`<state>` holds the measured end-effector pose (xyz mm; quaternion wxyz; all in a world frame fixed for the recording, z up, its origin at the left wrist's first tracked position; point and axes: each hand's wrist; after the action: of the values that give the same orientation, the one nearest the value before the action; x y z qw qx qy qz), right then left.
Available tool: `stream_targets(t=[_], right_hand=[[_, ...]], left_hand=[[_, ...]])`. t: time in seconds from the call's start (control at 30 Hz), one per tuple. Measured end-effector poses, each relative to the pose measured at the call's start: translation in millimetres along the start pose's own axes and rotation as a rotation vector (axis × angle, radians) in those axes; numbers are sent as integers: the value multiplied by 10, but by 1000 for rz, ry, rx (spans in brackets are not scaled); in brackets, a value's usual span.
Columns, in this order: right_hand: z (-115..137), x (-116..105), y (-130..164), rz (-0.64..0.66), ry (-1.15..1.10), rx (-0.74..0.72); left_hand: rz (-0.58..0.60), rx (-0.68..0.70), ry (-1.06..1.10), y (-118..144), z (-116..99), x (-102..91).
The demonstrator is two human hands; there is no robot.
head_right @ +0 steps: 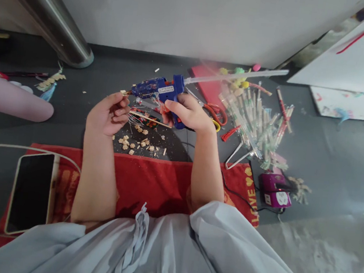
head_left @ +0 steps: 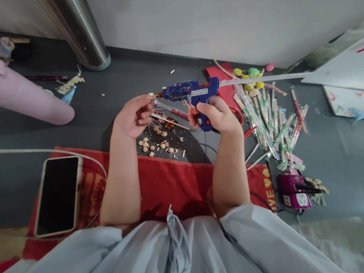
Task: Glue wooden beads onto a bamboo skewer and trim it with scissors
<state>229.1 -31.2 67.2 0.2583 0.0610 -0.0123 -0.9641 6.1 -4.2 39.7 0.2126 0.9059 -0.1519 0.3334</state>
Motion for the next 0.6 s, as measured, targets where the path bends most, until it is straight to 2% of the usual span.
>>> stream_targets(t=[0.6], right_hand=[[-44,-56,14,35,30,-7]], left_hand=[[-11,3,-76,-4,-4,-3]])
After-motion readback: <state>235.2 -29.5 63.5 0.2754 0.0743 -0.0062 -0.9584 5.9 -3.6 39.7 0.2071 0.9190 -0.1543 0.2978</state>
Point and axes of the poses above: each hand's wrist, its own y-axis away from the middle knuckle, its own x-axis out of the palm, z = x × y, and after that the axes turned 9 degrees about z, right-handed
